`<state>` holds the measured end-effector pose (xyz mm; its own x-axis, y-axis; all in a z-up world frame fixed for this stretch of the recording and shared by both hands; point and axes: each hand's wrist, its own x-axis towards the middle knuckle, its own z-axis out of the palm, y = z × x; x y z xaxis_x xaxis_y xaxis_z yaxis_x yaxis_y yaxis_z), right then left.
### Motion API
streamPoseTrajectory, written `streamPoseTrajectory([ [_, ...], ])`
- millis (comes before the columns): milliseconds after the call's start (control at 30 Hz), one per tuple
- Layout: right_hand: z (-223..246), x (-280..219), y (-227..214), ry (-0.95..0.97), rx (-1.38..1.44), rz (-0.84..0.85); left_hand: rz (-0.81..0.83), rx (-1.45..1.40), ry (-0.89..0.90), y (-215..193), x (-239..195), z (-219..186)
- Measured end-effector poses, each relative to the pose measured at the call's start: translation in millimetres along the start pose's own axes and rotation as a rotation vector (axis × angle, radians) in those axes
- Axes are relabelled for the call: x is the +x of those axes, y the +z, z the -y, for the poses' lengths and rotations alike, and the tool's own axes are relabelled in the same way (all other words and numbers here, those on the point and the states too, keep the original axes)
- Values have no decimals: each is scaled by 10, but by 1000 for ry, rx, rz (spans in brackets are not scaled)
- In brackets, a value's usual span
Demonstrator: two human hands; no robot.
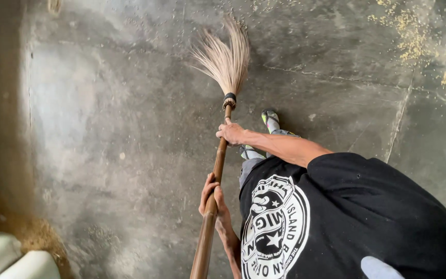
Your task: Sweeping grain or husks off a factory floor using a long-handled broom.
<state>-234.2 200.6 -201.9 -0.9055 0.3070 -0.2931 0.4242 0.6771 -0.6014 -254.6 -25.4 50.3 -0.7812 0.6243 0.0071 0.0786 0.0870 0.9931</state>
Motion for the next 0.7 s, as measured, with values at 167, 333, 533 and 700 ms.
streamPoseTrajectory([
  [167,-523,-172,-199,70,30,-82,120,-3,6,493,260,-162],
  [333,-1127,-311,-266,94,4,-241,255,-10,84,890,461,-49],
  [533,-1656,-669,-799,208,28,-313,379,-79,122,1454,771,136],
  [700,-2413,-1037,-876,362,-61,-445,578,-143,4,2041,1049,277],
])
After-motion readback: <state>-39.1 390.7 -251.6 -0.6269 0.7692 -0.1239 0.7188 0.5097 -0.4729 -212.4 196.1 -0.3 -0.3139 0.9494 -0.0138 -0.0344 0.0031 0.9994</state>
